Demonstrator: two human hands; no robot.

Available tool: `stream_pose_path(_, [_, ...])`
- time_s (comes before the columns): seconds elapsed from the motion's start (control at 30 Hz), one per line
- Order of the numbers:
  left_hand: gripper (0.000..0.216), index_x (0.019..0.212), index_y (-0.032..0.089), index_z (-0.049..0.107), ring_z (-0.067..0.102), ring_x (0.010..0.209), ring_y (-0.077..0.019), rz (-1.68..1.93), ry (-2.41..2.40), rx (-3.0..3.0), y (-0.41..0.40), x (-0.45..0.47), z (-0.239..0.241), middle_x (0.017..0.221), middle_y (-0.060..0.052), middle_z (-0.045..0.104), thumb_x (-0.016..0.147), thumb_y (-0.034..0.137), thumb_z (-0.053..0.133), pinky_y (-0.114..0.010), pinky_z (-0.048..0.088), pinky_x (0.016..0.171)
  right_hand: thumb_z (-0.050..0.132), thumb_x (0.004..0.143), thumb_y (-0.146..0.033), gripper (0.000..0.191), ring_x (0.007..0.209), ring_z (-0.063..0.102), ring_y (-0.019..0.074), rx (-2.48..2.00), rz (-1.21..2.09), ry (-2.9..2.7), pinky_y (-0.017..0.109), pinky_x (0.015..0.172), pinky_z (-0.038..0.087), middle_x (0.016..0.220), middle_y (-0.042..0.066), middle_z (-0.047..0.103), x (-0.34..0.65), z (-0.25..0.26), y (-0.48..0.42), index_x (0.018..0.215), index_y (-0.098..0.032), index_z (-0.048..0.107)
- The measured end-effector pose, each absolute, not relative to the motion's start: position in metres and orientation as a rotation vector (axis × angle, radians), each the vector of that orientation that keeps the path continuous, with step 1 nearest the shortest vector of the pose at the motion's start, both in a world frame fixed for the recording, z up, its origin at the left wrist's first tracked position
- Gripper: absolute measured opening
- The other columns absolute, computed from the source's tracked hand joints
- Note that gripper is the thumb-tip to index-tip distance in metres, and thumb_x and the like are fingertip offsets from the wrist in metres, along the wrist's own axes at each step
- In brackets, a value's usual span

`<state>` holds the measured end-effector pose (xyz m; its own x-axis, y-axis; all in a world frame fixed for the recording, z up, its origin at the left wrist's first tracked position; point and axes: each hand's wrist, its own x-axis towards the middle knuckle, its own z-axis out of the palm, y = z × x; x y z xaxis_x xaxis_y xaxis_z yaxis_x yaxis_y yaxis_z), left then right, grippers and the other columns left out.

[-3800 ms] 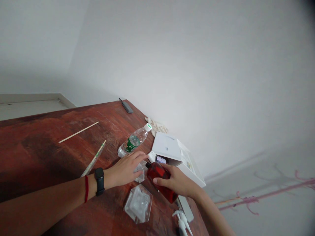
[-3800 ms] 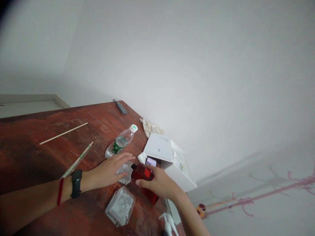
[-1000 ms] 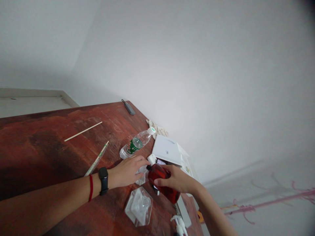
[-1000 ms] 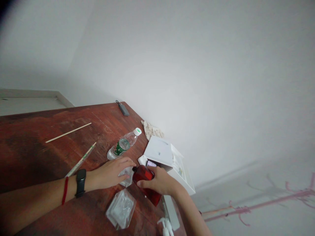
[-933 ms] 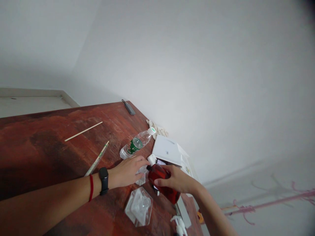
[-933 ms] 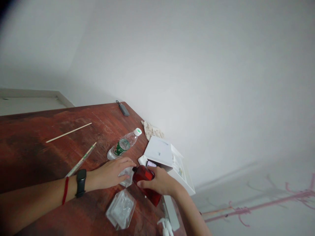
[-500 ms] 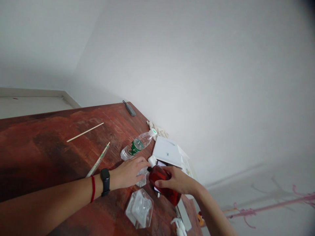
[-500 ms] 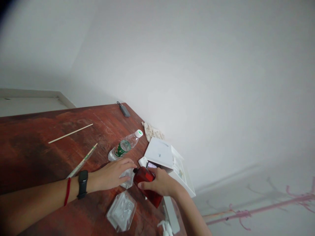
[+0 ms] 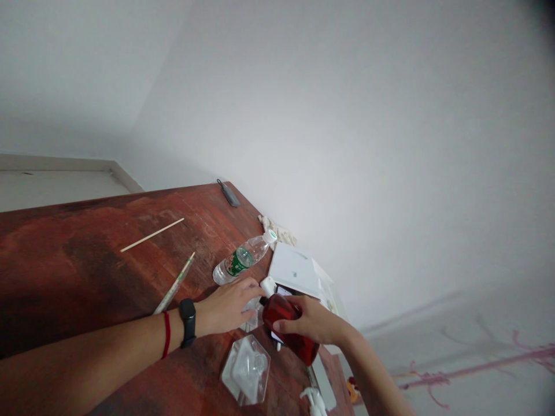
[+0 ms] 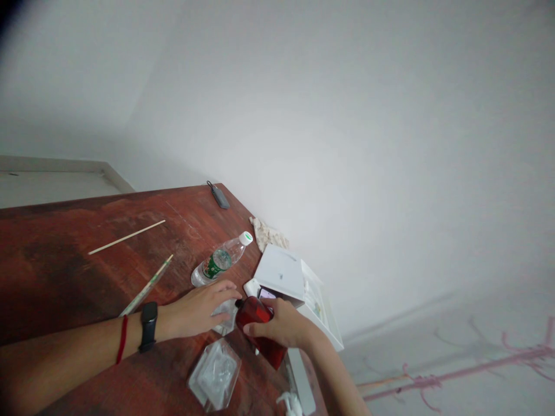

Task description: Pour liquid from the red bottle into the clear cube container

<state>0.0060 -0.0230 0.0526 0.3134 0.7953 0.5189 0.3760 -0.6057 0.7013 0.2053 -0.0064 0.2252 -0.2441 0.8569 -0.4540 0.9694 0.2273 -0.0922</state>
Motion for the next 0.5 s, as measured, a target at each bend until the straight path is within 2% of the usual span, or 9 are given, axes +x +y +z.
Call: stream_pose_path(0.5, [0.051, 0.143, 0.028, 0.061, 0.064, 0.129, -0.0304, 1.222, 1.038, 2.137, -0.0224, 0.0068, 0.0496, 0.14, -0.009, 0.063, 0.095, 0.016, 0.075, -0.044, 0.052, 0.113, 0.086, 0.078, -0.05, 0.042, 0.078, 0.075, 0.0217, 1.697, -0.627, 2.119, 0.027, 0.066, 0.055, 0.092, 0.004, 0.082, 0.1984, 0.2331, 0.0004, 0.108, -0.021, 0.08])
